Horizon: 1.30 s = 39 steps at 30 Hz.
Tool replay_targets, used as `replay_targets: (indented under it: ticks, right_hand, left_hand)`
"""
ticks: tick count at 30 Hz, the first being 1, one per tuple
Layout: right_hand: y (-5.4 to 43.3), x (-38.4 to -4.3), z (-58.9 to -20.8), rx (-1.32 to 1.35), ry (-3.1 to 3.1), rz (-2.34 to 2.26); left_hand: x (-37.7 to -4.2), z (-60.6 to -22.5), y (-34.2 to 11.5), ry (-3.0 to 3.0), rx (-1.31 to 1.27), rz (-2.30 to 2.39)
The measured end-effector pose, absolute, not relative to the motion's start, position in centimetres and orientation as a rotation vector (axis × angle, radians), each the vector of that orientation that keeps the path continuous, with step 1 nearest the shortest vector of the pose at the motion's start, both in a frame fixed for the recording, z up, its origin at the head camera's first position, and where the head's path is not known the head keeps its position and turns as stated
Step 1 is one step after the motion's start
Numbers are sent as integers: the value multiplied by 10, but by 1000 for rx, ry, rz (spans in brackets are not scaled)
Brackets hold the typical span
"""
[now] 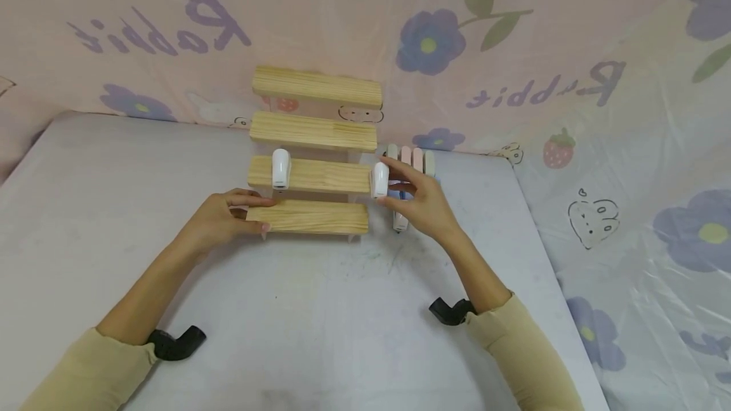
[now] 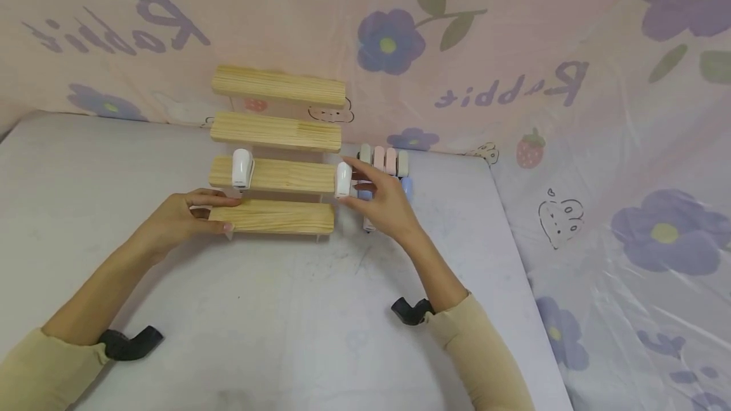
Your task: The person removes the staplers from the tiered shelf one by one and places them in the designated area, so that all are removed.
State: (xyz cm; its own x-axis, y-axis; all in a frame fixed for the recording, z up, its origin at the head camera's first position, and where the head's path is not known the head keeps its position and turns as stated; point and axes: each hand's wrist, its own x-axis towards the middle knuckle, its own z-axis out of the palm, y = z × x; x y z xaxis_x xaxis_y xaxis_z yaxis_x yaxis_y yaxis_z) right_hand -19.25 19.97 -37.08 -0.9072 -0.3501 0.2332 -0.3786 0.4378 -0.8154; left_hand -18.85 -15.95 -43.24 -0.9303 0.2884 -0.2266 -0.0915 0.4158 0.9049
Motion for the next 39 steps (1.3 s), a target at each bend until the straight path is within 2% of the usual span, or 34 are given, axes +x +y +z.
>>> replay_targets:
  ticks: [2, 9, 24, 39]
  right_hand:
    - [207, -197, -380, 668, -2634, 1506]
    - [210, -181, -363, 609, -2711, 1475]
    - [233, -173, -368, 542, -2759, 1405]
    - [256, -168, -384, 483, -2771, 1453]
  left_hand:
    - [-188, -432, -159, 2331, 172, 1523]
    - [-186, -431, -160, 2355, 194, 1491]
    - [-188, -431, -160, 2367, 202, 1468]
    - [-186, -429, -160, 2353, 193, 1478]
